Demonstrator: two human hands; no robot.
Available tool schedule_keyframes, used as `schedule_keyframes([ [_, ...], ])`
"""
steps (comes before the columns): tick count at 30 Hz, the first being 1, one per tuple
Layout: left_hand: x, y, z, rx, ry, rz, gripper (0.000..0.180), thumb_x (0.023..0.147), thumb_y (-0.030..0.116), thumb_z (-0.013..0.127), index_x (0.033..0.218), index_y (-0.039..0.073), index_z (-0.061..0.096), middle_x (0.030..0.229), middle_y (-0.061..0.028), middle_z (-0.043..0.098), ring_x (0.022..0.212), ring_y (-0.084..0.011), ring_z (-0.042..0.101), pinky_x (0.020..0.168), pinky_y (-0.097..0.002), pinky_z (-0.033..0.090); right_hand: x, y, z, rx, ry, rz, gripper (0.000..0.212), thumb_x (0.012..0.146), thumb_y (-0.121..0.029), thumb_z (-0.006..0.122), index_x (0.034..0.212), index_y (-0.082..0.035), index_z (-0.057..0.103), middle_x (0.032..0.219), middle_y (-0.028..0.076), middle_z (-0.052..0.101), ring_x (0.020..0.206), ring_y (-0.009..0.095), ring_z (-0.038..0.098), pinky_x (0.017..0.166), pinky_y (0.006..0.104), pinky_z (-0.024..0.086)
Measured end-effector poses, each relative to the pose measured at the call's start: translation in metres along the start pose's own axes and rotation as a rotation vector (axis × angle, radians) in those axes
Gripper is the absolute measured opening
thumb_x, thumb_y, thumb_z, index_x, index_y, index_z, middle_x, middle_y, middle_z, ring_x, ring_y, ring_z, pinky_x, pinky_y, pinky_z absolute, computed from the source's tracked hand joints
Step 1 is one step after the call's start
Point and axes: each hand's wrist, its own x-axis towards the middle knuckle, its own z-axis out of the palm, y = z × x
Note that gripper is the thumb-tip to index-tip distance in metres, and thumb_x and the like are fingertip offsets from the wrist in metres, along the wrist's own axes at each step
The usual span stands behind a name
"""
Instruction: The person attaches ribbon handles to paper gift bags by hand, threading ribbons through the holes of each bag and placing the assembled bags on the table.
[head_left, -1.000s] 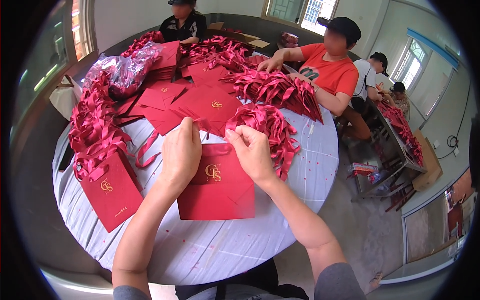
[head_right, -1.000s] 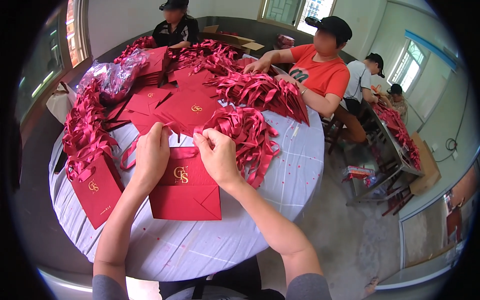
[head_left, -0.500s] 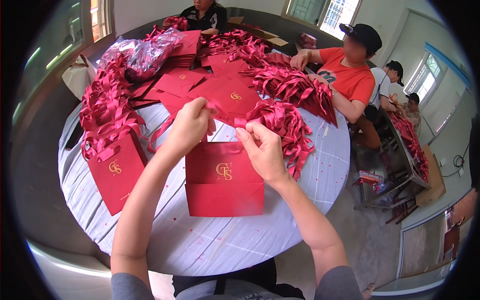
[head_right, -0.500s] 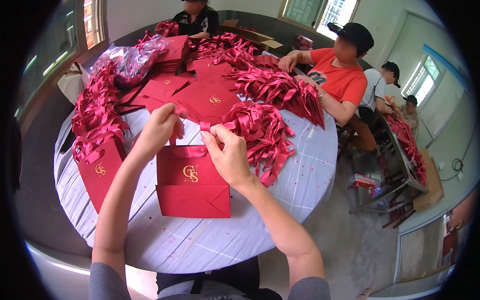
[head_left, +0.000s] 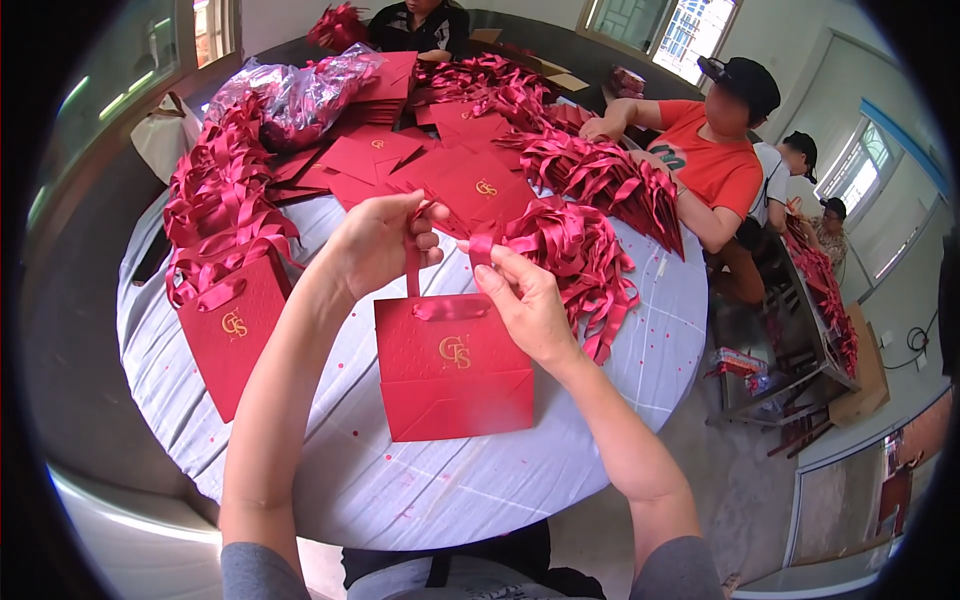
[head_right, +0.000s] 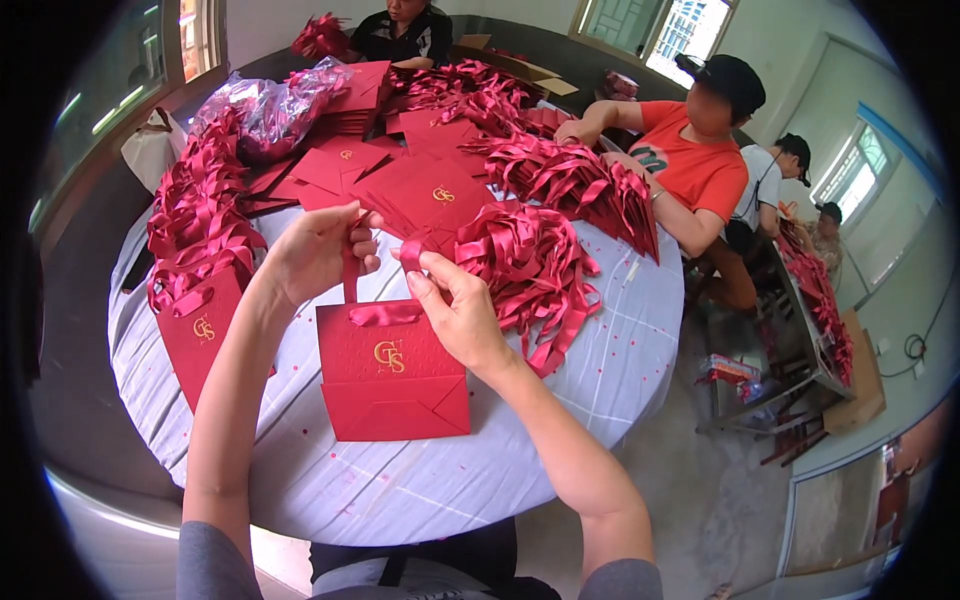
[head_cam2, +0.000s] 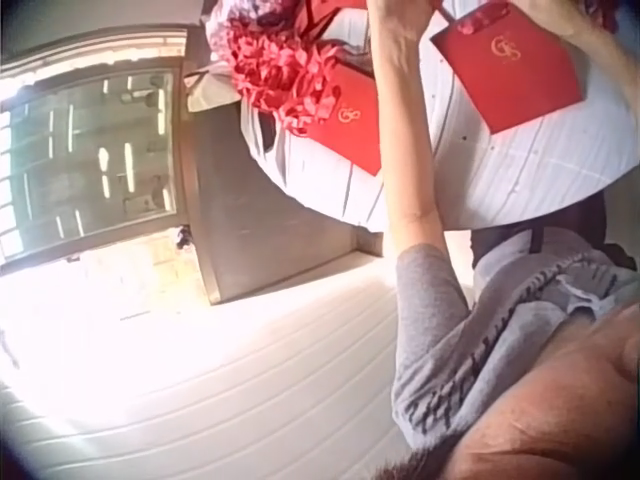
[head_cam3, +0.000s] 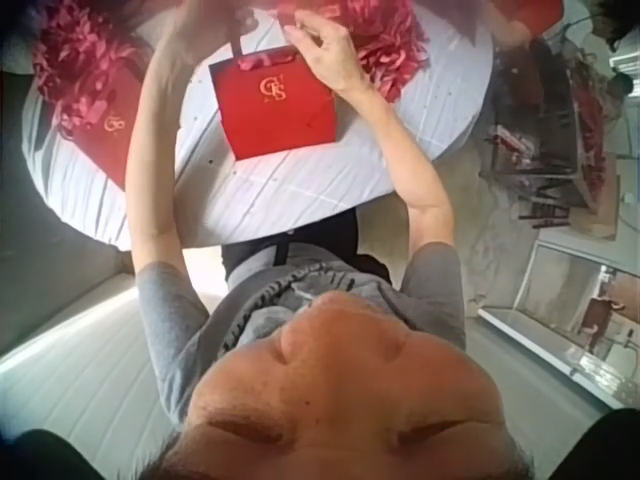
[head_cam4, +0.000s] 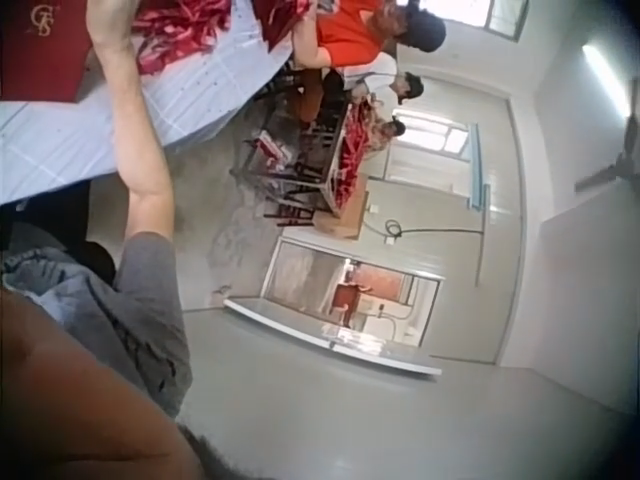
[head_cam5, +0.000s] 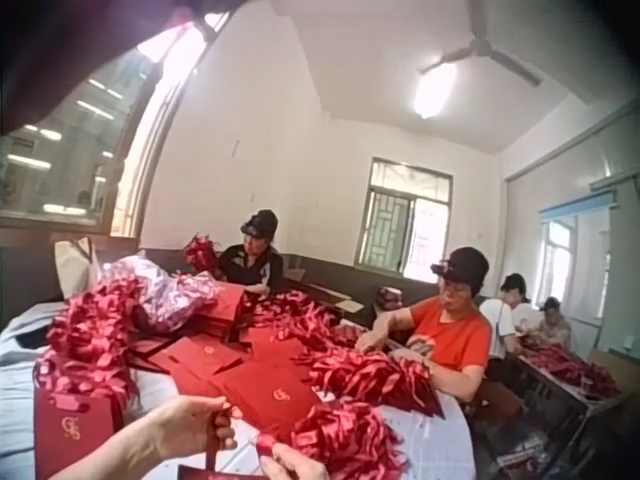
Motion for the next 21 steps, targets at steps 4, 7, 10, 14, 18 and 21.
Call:
schedule_keyframes([
  [4, 0.010, -0.010, -0.032, 0.099, 0.173, -0.026, 0.013, 0.091, 0.009, 0.047, 0.086, 0.000, 0.056, 0.075, -0.0064, 0.050, 0.069, -0.0195, 0.051, 0.073, -0.0401, 0.050, 0.001, 0.013, -0.004, -0.004, -0.081, 0.166, 0.030, 0.094, -0.011, 0.054, 0.123, -0.001, 0.055, 0.083, -0.001, 0.062, 0.080, 0.001, 0.052, 0.073, 0.0188, 0.043],
  [7, 0.010, -0.024, -0.033, 0.408, 0.326, 0.067, 0.013, 0.089, 0.011, 0.049, 0.090, -0.001, 0.056, 0.083, -0.0093, 0.053, 0.073, -0.0214, 0.055, 0.074, -0.0382, 0.050, 0.001, 0.021, -0.009, -0.154, -0.244, 0.293, 0.031, 0.093, -0.012, 0.055, 0.122, -0.001, 0.053, 0.076, -0.004, 0.060, 0.067, 0.002, 0.052, 0.062, 0.0201, 0.043],
  [10, 0.015, -0.034, -0.040, 1.463, 0.629, 0.442, 0.022, 0.087, 0.013, 0.058, 0.102, -0.002, 0.053, 0.098, -0.0165, 0.054, 0.085, -0.0307, 0.057, 0.076, -0.0384, 0.047, -0.003, 0.022, -0.006, -0.333, -0.407, 0.434, 0.046, 0.082, -0.020, 0.065, 0.120, 0.002, 0.051, 0.078, 0.016, 0.065, 0.070, 0.017, 0.063, 0.063, 0.0344, 0.048],
  [14, -0.002, -0.041, 0.004, 1.570, 0.262, 0.850, 0.023, 0.083, 0.003, 0.059, 0.104, -0.002, 0.052, 0.101, -0.0201, 0.052, 0.099, -0.0371, 0.051, 0.083, -0.0400, 0.043, -0.007, 0.026, -0.007, -0.431, -0.374, 0.383, 0.044, 0.081, -0.021, 0.067, 0.115, 0.004, 0.053, 0.080, 0.017, 0.066, 0.072, 0.026, 0.065, 0.067, 0.0363, 0.049],
  [18, -0.052, -0.084, 0.033, 1.887, -0.134, 0.807, 0.018, 0.075, 0.006, 0.060, 0.090, 0.000, 0.053, 0.087, -0.0144, 0.052, 0.086, -0.0317, 0.052, 0.074, -0.0391, 0.043, -0.005, 0.024, -0.020, -0.434, -0.436, 0.399, 0.036, 0.081, -0.018, 0.066, 0.108, 0.004, 0.057, 0.073, 0.016, 0.064, 0.065, 0.021, 0.063, 0.060, 0.0359, 0.048],
  [21, -0.095, -0.109, 0.034, 1.939, -0.190, 0.614, 0.050, 0.085, 0.032, 0.060, 0.121, -0.002, 0.049, 0.126, -0.0219, 0.046, 0.120, -0.0363, 0.044, 0.102, -0.0476, 0.034, -0.007, 0.012, -0.016, -0.457, -0.409, 0.359, 0.032, 0.084, -0.015, 0.063, 0.108, 0.005, 0.057, 0.070, 0.008, 0.062, 0.063, 0.011, 0.057, 0.056, 0.0291, 0.046],
])
